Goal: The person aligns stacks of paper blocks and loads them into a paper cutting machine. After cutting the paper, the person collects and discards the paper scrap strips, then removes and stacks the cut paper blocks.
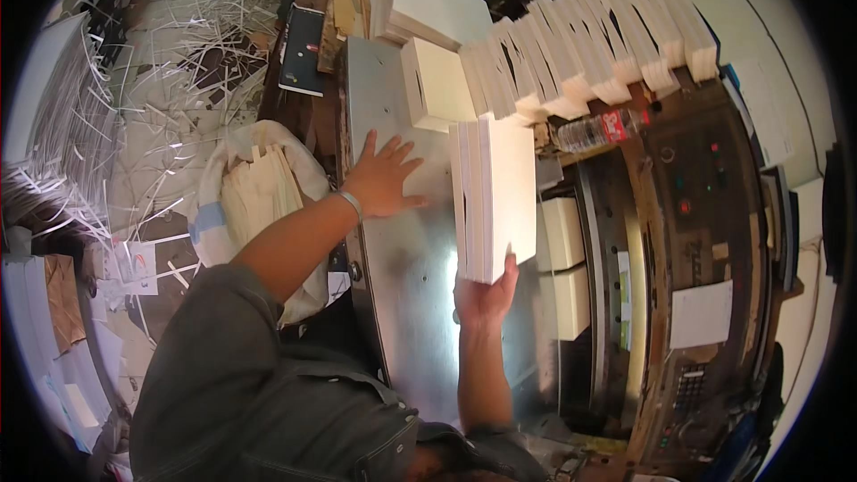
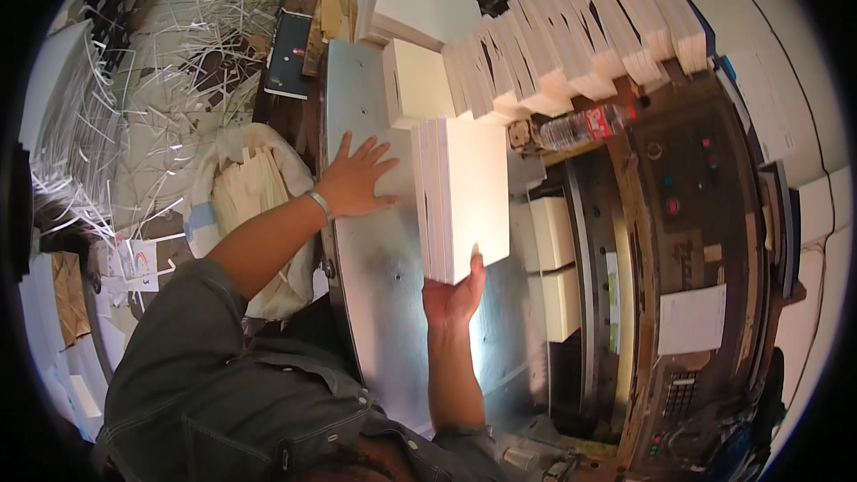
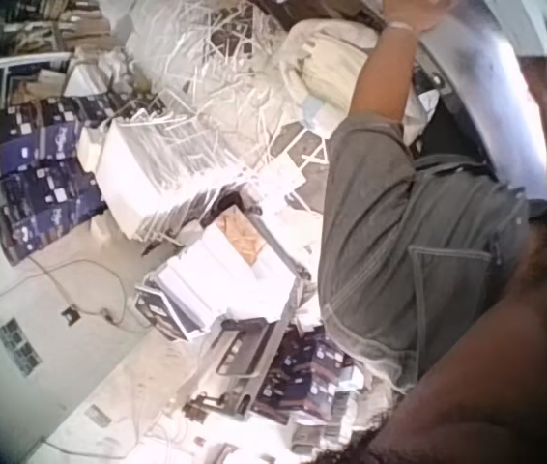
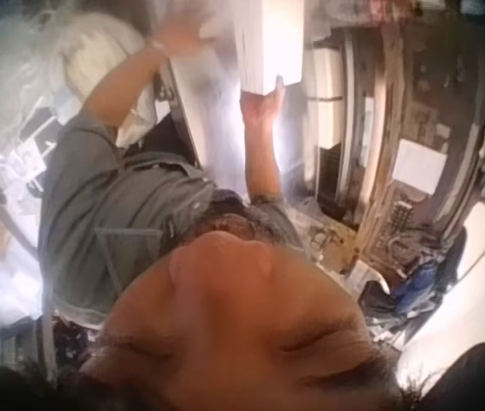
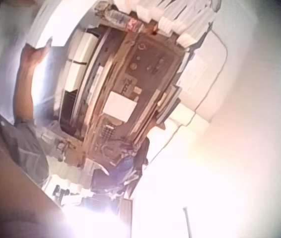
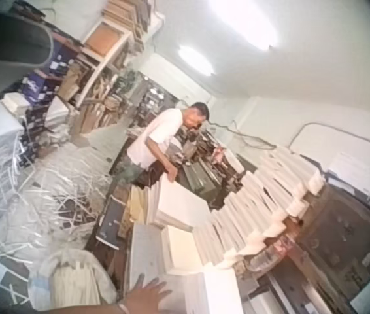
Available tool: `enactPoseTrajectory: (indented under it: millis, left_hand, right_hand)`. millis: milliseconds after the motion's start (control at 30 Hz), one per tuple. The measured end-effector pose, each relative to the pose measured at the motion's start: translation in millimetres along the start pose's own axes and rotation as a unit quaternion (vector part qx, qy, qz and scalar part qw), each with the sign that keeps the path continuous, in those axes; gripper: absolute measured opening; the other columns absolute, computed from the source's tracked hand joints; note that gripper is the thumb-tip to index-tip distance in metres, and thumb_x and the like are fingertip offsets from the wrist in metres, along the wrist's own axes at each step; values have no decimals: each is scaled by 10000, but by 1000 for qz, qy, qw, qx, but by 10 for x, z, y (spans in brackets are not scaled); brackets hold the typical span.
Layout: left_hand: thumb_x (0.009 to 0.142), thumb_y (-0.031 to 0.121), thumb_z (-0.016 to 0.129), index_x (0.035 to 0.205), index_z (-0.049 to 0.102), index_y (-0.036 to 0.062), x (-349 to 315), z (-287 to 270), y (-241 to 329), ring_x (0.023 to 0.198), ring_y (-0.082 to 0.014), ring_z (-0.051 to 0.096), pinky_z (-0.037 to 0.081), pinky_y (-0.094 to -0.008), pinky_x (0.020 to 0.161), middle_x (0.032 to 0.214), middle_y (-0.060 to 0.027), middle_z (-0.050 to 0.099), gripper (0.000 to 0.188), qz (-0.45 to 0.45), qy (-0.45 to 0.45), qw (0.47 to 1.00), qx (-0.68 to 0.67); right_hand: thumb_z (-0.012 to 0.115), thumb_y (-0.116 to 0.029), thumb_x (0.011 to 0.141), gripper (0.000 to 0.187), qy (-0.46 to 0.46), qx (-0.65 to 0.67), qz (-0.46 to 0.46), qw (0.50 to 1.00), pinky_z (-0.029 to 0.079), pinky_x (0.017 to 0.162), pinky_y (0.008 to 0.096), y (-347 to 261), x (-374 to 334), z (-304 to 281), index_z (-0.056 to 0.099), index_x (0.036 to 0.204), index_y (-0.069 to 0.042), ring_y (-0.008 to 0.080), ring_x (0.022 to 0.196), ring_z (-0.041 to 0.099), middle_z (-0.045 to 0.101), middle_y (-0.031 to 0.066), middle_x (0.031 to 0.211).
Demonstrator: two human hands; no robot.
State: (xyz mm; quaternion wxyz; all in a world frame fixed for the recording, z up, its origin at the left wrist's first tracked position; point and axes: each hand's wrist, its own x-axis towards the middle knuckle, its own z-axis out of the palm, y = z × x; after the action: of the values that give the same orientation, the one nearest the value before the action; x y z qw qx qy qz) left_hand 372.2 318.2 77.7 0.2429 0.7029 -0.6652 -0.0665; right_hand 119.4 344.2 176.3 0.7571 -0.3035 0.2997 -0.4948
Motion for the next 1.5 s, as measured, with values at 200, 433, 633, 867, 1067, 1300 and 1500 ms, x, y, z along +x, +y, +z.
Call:
enactPoseTrajectory:
  millis: [200, 433, 633, 867, 1067, 1300, 1500]
  left_hand:
    - [929, 732, 498, 1563, 470, 135, 20, -62, 40, 1582, -319, 222, 6, -650, 1259, 1667, -144, 356, 871, -4, 3, 1000, -27]
    - [914, 751, 509, 1584, 434, 161, 4, -168, 36, 1593, -320, 193, -24, -641, 1264, 1669, -141, 349, 896, -17, -35, 999, -17]
    - [918, 771, 484, 1600, 405, 159, 49, -161, 28, 1596, -323, 188, -30, -649, 1259, 1678, -154, 333, 920, -12, -41, 999, -6]
    - [905, 729, 533, 1585, 430, 142, 60, -99, 1, 1583, -317, 216, 1, -645, 1263, 1669, -133, 354, 904, -7, -20, 1000, -10]
    - [904, 722, 542, 1575, 441, 135, 64, -138, 14, 1577, -320, 230, 13, -652, 1260, 1663, -128, 366, 898, -2, -12, 1000, 1]
    - [901, 756, 526, 1596, 417, 169, 74, -190, 72, 1595, -319, 186, 3, -629, 1270, 1684, -116, 332, 916, -12, -51, 998, 18]
    - [887, 739, 559, 1585, 436, 177, 96, -168, 39, 1594, -320, 185, 0, -628, 1271, 1687, -112, 327, 905, -13, -43, 999, 17]
  right_hand:
    - [591, -417, 1038, 472, -26, -38, -11, 999, 527, 1036, 412, 143, 1231, 492, 573, 1391, -103, 251, 1228, 629, 642, 57, 1361]
    - [756, -355, 945, 486, 40, -25, 11, 999, 582, 940, 429, 473, 2395, 1064, 567, 1295, -76, 282, 1112, 633, 604, 124, 1236]
    - [786, -348, 924, 468, 62, -44, 18, 997, 601, 836, 438, 646, 2986, 1114, 561, 1219, -63, 276, 1016, 637, 589, 121, 1150]
    - [787, -344, 926, 492, 82, -49, 43, 994, 612, 817, 448, 722, 3094, 1036, 546, 1236, -48, 301, 1040, 639, 589, 143, 1174]
    - [788, -356, 933, 533, 116, -20, 55, 992, 601, 826, 446, 709, 3021, 1146, 524, 1275, -44, 308, 1040, 639, 587, 153, 1185]
    - [744, -449, 963, 663, 101, -17, 33, 994, 550, 962, 496, 653, 2917, 1086, 470, 1402, -34, 327, 1133, 595, 548, 170, 1260]
    - [694, -455, 988, 934, 118, 57, 1, 991, 370, 1189, 579, 434, 2558, 894, 131, 1625, -69, 414, 1426, 410, 270, 249, 1598]
